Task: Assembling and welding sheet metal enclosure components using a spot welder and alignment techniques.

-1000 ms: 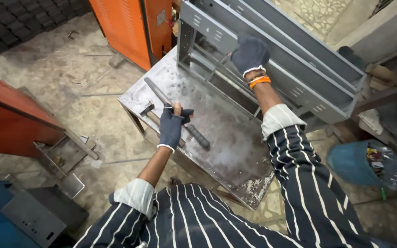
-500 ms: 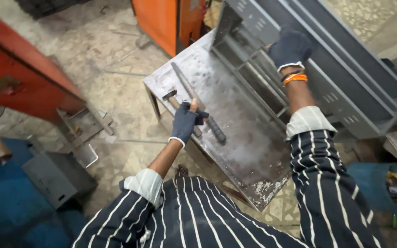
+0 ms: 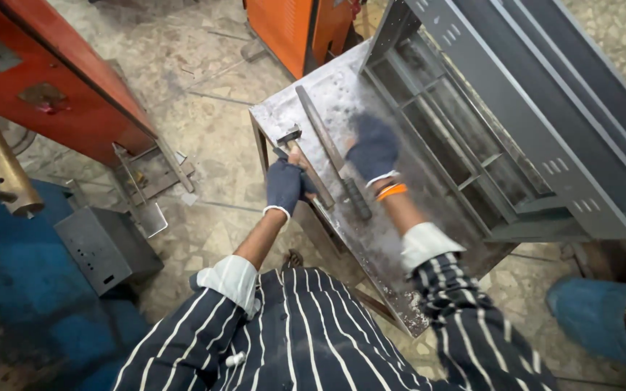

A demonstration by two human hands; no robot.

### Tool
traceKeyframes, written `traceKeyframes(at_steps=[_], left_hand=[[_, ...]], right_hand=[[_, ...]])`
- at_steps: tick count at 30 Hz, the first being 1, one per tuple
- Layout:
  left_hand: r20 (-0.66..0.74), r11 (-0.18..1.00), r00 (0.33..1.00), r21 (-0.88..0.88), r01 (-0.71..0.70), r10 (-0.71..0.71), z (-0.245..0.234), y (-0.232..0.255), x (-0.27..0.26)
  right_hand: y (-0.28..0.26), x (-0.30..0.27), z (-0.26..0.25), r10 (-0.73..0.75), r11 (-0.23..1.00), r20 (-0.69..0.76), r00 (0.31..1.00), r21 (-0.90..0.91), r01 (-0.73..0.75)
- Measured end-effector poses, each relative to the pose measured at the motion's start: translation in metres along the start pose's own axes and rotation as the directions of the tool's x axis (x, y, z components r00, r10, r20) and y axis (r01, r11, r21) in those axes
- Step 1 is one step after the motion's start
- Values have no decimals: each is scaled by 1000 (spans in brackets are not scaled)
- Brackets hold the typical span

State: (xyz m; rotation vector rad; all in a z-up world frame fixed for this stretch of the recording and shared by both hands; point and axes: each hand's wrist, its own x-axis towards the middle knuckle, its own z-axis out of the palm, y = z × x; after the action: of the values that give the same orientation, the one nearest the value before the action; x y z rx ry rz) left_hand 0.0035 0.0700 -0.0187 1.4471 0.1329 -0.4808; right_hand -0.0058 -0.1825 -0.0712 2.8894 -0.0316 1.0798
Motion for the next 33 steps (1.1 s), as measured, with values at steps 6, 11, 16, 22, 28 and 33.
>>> traceKeyframes(at_steps=[6, 11, 16, 22, 28, 33], left_hand=[[-23, 1000, 1000, -14, 1, -2, -36, -6, 14], [-69, 1000, 997, -22, 12, -14, -46, -5, 17], [-125, 984, 990, 175, -37, 60, -43, -7, 25], [6, 961, 992, -246, -125, 130, -50, -17, 59], [-224, 999, 975, -42, 0, -10, -57, 43, 58], [-148, 963, 958, -81, -258, 244, -80, 46, 81]], right_hand=[[-88, -43, -20, 344, 915, 468, 814, 26, -402], [-65, -105, 11, 469, 872, 360, 807, -42, -488], [-36, -87, 0, 444, 793, 627, 640, 57, -607], [-47, -54, -47, 332, 650, 648, 685, 369, -664], [-91, -12, -123, 226, 535, 722, 654, 469, -702], [-123, 11, -149, 96, 529, 701, 707, 566, -633]])
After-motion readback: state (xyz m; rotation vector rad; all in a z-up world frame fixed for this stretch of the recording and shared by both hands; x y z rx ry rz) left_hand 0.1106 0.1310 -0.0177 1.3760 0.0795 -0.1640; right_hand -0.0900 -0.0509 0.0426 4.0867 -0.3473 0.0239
